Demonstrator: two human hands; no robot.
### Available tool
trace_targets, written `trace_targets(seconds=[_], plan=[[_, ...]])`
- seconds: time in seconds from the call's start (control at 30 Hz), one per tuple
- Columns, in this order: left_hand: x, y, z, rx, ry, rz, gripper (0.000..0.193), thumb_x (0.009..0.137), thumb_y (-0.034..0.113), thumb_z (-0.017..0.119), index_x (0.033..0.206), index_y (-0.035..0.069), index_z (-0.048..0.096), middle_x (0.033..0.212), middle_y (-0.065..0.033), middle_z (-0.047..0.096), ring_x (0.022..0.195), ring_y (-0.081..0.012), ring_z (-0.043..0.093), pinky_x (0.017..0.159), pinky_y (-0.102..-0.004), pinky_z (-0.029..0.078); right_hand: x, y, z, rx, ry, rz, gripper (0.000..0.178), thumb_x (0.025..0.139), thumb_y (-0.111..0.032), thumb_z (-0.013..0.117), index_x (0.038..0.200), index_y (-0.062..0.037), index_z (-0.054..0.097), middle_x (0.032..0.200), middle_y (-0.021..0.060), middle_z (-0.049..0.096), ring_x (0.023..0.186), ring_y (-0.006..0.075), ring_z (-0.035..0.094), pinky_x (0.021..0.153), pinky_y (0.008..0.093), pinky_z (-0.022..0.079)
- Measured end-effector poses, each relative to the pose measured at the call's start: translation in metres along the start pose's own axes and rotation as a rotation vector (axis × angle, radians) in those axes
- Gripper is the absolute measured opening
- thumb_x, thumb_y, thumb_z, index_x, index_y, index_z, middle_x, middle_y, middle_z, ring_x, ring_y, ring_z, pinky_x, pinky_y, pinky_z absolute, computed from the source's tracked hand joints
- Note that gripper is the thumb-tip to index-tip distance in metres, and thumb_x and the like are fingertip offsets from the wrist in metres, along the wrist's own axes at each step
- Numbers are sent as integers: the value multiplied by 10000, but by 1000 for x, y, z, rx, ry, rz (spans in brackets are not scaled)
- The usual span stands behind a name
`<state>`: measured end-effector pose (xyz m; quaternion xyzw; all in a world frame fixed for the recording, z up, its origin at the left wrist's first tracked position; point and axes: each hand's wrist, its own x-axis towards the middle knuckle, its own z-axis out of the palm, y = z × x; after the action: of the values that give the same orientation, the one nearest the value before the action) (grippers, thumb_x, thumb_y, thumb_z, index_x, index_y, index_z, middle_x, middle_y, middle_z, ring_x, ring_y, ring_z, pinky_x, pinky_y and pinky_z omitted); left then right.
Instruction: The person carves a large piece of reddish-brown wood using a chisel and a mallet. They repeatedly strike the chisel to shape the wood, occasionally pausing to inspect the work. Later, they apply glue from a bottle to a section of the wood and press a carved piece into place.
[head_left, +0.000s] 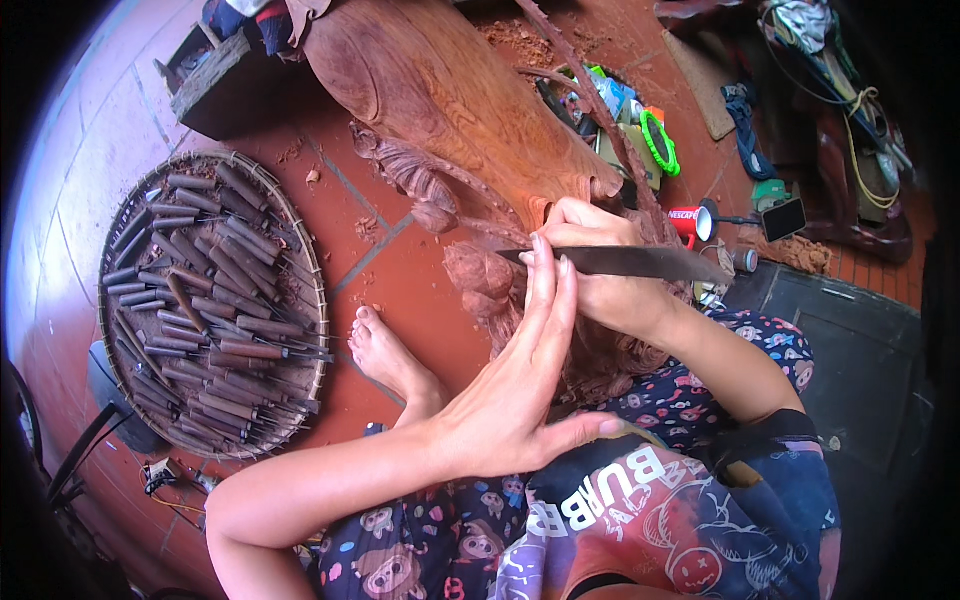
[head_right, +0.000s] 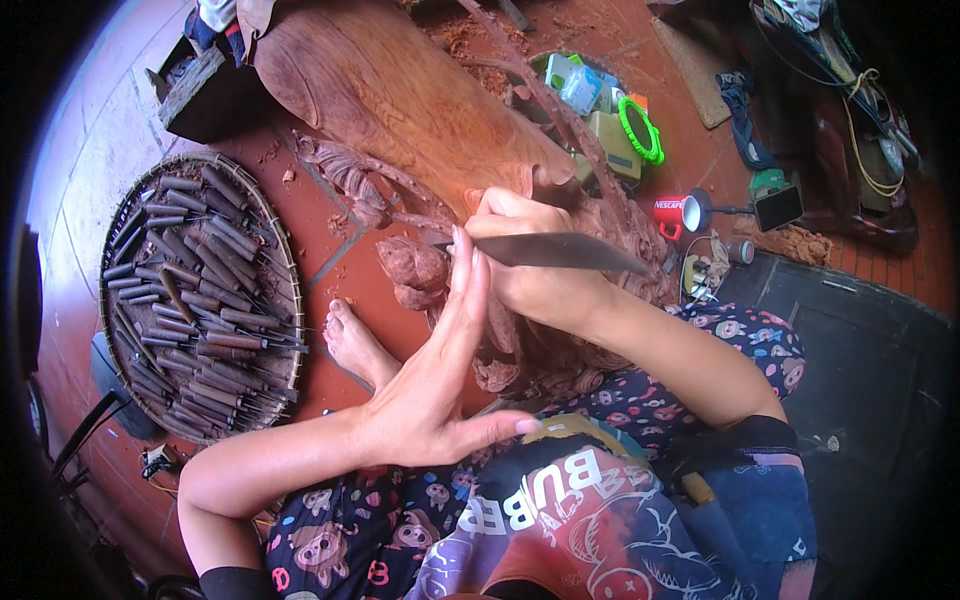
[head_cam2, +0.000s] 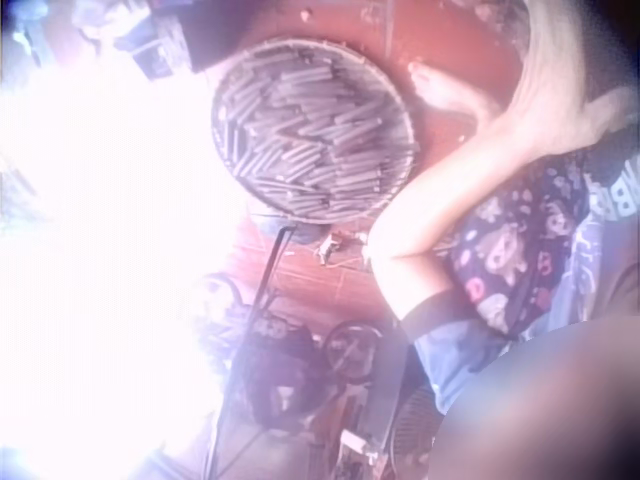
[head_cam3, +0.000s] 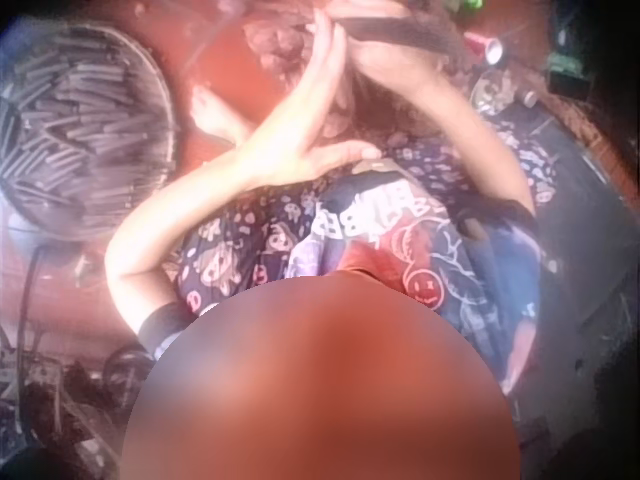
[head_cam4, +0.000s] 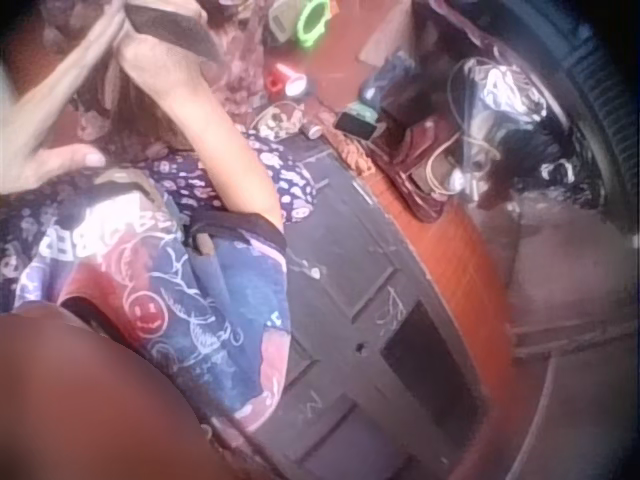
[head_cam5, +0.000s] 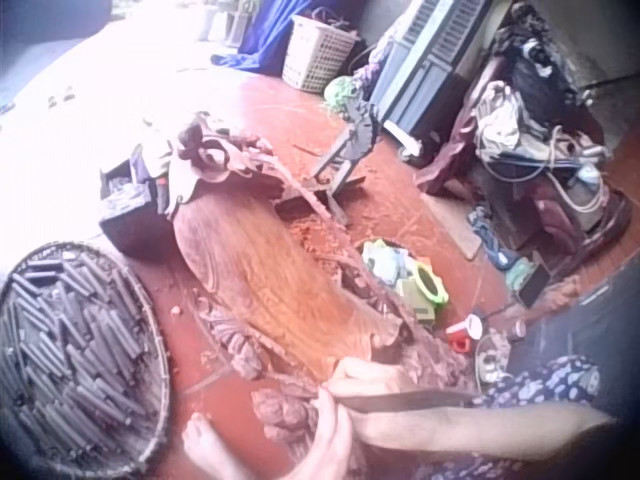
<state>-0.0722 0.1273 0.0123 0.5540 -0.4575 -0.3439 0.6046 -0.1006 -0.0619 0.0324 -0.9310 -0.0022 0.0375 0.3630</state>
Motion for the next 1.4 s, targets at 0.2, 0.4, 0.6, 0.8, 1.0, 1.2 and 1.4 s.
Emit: trace_targets(seconds=[0.2, 0.4, 0.6, 0.8, 1.0, 1.2, 1.4], plan=[[-1, -17, 0, -35, -7, 21, 1265, 792, 408, 787, 1496, -64, -152, 1525, -375, -199, 1461, -438, -137, 1199, -452, 74, -7, -7, 11, -207, 115, -153, 109, 768, -80, 649, 821, -1, 596, 789, 143, 556, 753, 337, 600, 608, 398, 479], [-4, 0, 3, -55, 39, -6, 1275, 783, 396, 798, 1497, -62, -153, 1528, -373, -195, 1466, -426, -127, 1200, -449, 69, -2, -7, 0, -40, 35, 6, 92, 820, -96, 624, 809, -12, 587, 808, 150, 552, 721, 339, 591, 622, 411, 463], [3, -12, -2, -4, 48, 22, 1286, 769, 396, 810, 1498, -69, -141, 1538, -365, -174, 1472, -410, -115, 1201, -444, 63, -2, 1, 8, -90, 84, -78, 128, 796, -110, 656, 782, -12, 574, 737, 113, 542, 702, 325, 591, 605, 390, 467], [-2, -7, 0, -13, 53, -40, 1299, 756, 395, 820, 1498, -69, -139, 1546, -356, -161, 1478, -412, -88, 1204, -452, 83, -4, -4, 10, -144, 150, -144, 72, 780, -56, 642, 803, -21, 582, 737, 141, 530, 693, 331, 589, 605, 423, 472], [3, -7, 2, 33, 44, -39, 1307, 756, 375, 824, 1495, -57, -164, 1535, -364, -182, 1469, -438, -101, 1201, -468, 94, 4, -1, 4, -133, 75, -121, 71, 759, -37, 629, 809, -19, 582, 752, 139, 531, 693, 330, 593, 602, 416, 495], [-6, 10, -26, -78, -226, -84, 1107, 795, 252, 799, 1550, 2, 28, 1579, -311, -98, 1486, -414, 1, 1195, -460, 153, -25, 8, -7, -77, 74, -191, 185, 807, -54, 671, 979, 11, 653, 1084, 177, 675, 933, 314, 693, 794, 372, 576], [-61, 38, -68, -95, -368, -570, 695, 798, 218, 787, 1402, 31, 497, 994, -112, 738, 918, -323, 705, 879, -403, 532, -59, -2, -24, 207, 126, 222, 58, 793, -24, 713, 778, -7, 659, 849, 120, 713, 717, 238, 699, 650, 318, 547]])
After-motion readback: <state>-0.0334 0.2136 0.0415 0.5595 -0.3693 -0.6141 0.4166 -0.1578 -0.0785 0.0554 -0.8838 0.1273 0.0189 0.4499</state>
